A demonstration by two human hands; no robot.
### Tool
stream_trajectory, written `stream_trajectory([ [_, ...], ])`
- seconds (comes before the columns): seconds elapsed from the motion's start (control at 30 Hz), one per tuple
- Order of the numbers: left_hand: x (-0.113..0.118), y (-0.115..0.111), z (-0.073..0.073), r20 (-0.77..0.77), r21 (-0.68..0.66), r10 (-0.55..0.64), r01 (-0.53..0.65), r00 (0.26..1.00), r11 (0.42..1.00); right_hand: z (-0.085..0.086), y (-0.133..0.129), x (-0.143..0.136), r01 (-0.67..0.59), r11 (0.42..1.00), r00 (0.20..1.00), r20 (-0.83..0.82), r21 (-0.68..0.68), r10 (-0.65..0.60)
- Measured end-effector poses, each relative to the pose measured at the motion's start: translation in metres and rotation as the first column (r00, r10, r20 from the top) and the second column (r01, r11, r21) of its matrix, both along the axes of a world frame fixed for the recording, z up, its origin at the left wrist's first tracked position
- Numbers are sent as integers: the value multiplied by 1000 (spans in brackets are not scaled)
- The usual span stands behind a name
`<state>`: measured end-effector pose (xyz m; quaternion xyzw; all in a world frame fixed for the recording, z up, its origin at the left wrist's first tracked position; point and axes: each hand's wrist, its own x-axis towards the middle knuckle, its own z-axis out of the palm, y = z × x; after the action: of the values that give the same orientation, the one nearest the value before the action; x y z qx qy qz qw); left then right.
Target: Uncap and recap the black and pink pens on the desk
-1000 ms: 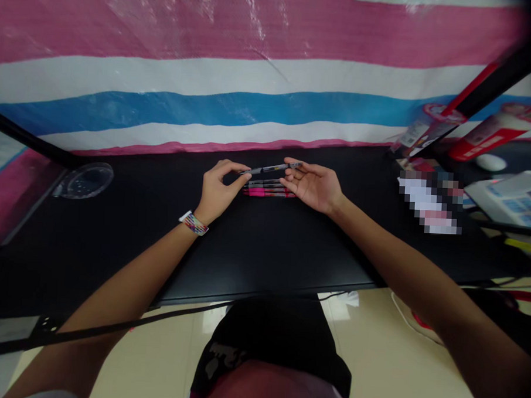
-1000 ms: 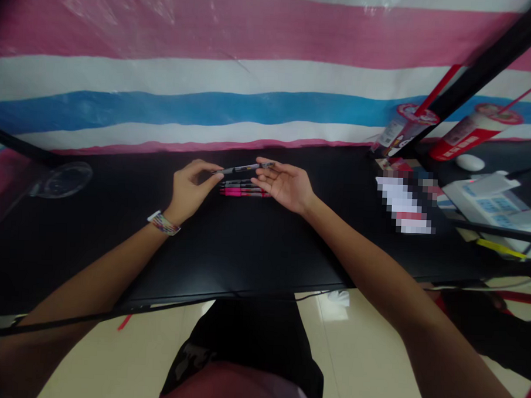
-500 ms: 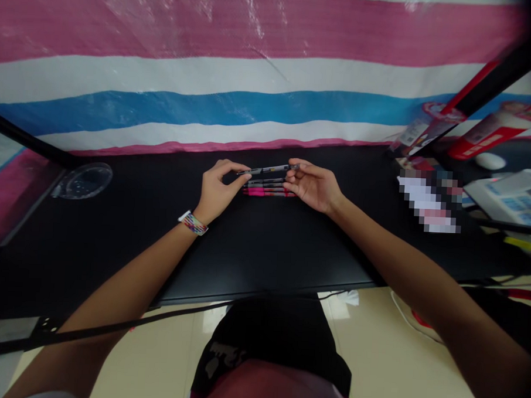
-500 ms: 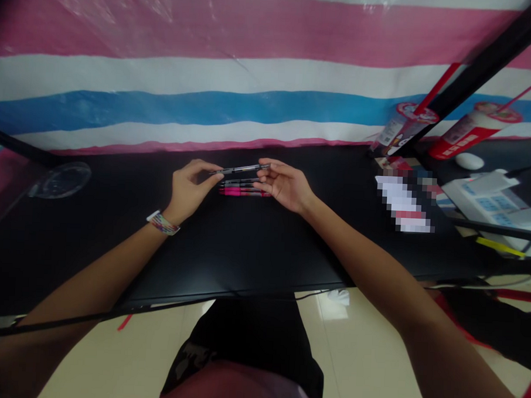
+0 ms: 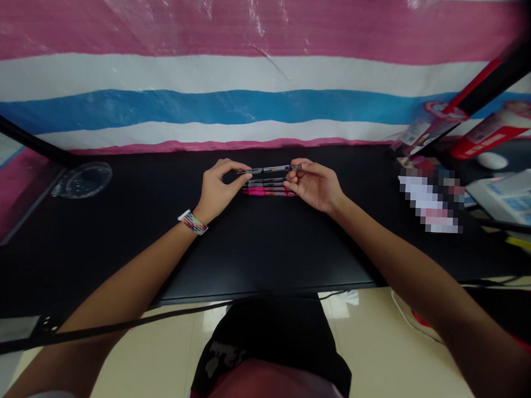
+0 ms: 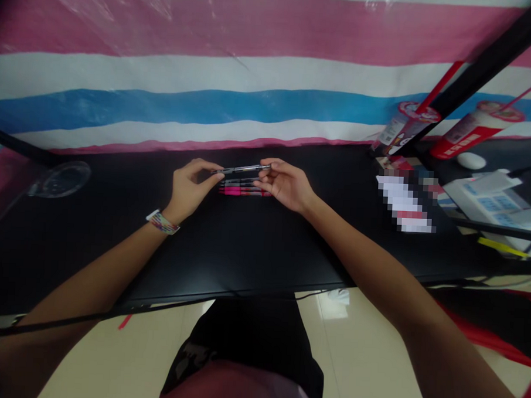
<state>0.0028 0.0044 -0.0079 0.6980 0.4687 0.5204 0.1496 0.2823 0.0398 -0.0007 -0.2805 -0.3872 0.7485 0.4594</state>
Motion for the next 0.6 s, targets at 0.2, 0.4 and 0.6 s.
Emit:
stream_trajectory([
  [0.2,-1,3,-2,13,-27,-9,10,1000,1000,-5,6,5,148,879,887,332,454,-321],
  [0.4,-6,13,-13,11,-89,-19,20,1000,996,-15,15,9,73,710,675,490,700,-552],
  [0.6,-11,23,-25,-118,-77,69,-79,991,994,-26,25,12,-86,669,576,585,739,-572],
])
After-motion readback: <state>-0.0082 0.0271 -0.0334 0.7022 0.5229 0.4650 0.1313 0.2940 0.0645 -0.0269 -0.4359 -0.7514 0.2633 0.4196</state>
